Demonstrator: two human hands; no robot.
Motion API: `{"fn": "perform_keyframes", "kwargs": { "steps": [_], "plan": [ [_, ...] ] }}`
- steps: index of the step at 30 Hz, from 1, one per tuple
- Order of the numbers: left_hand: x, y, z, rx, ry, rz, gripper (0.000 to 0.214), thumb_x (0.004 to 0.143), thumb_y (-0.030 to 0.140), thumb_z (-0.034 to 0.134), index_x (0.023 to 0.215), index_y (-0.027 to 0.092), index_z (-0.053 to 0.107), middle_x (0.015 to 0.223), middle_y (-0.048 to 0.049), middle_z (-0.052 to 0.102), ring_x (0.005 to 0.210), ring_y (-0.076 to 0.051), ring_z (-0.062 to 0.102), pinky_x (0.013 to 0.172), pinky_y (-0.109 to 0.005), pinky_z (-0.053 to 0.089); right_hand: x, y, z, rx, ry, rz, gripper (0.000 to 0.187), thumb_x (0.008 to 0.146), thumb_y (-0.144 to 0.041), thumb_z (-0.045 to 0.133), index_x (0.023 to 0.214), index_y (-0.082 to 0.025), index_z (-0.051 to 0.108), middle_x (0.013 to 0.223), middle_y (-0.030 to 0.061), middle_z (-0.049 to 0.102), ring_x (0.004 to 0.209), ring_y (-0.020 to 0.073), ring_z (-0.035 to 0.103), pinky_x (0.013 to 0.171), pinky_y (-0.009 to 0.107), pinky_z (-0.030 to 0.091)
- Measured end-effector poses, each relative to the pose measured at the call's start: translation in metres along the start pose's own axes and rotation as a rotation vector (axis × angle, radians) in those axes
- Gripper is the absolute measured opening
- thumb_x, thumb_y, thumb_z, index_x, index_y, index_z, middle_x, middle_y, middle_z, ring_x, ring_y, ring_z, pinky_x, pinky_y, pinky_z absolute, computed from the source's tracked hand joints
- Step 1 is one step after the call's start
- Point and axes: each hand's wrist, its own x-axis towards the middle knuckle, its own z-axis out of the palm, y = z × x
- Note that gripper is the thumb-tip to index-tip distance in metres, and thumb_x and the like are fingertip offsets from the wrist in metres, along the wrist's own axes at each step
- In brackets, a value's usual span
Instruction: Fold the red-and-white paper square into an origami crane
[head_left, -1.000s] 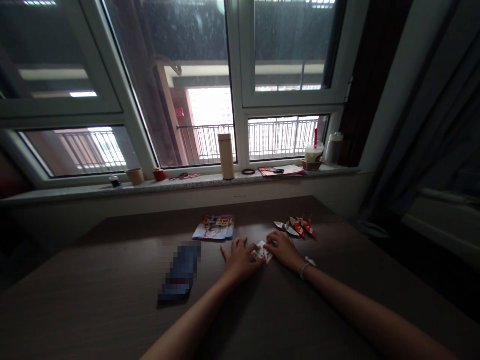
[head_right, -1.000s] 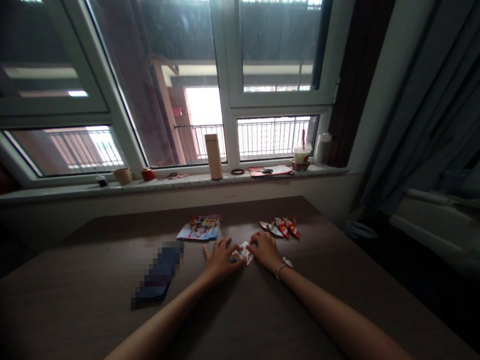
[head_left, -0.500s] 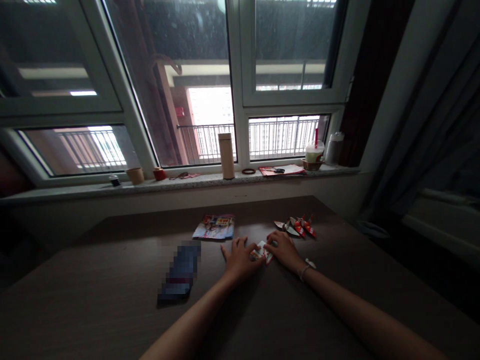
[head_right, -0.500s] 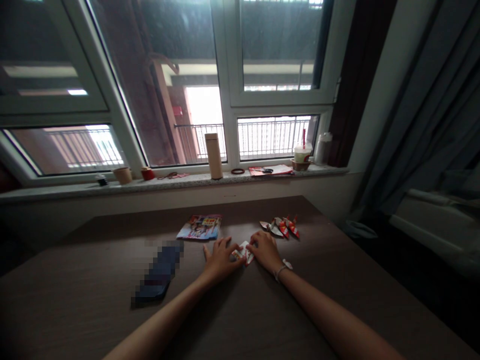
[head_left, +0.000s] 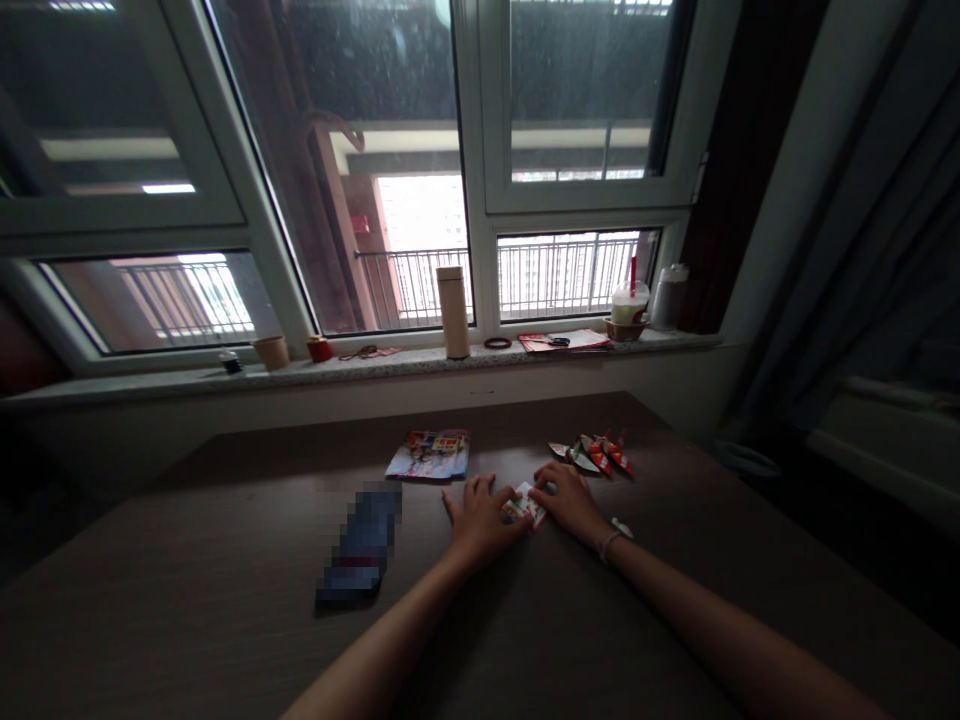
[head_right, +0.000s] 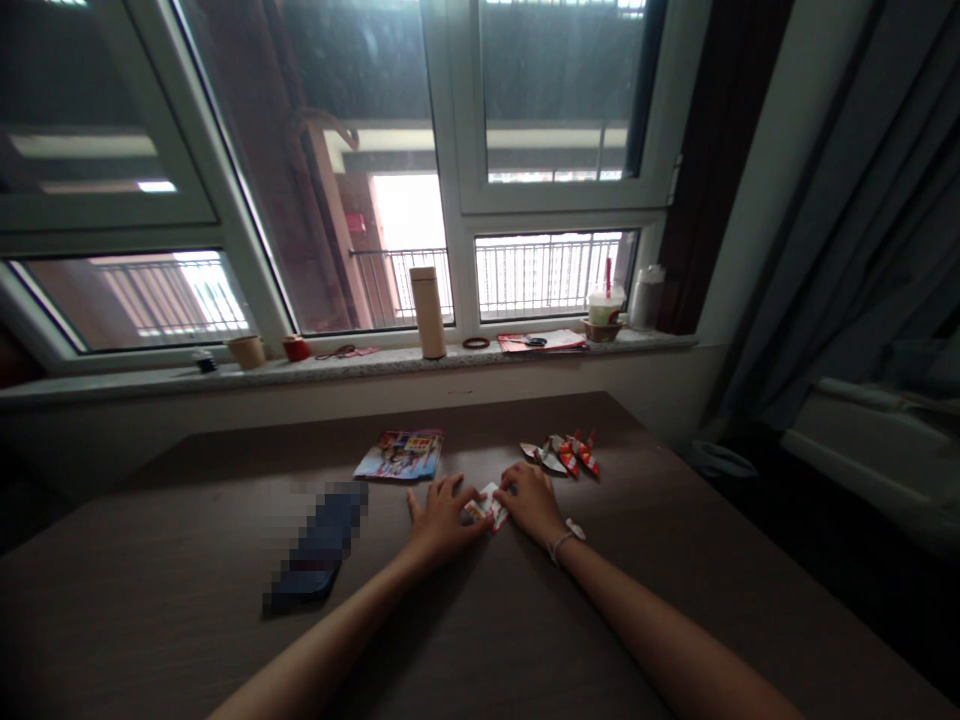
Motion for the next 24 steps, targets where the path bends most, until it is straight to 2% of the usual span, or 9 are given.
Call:
{"fn": "perform_keyframes", "kwargs": {
  "steps": [11,24],
  "plan": [
    [0.0017,-0.0032,0.0053,-0.019,0.049,0.024,0.043,0.078,0.063,0.058,0.115,0.041,0.064,0.153,-0.0066,0.039,0.143,-0.035,0.026,0.105,-0.078,0.002,-0.0005,-0.0034,-0.0014,-0.025,-0.005,0.007,0.011,0.082,-0.031,0.064,0.081,-0.022,0.068,0.108,0.0034,0.067,0.111,0.0235,0.053,0.097,0.035,0.035],
    [0.0009,-0.0013,0.0031,-0.015,0.046,0.014,0.044,0.079,0.063,0.056,0.116,0.041,0.064,0.153,-0.0049,0.039,0.143,-0.037,0.026,0.107,-0.077,0.002,-0.0002,-0.0033,-0.0004,-0.039,-0.002,0.003,0.010,0.083,-0.031,0.063,0.082,-0.022,0.067,0.106,0.0026,0.066,0.110,0.0227,0.052,0.097,0.035,0.035]
  ]
}}
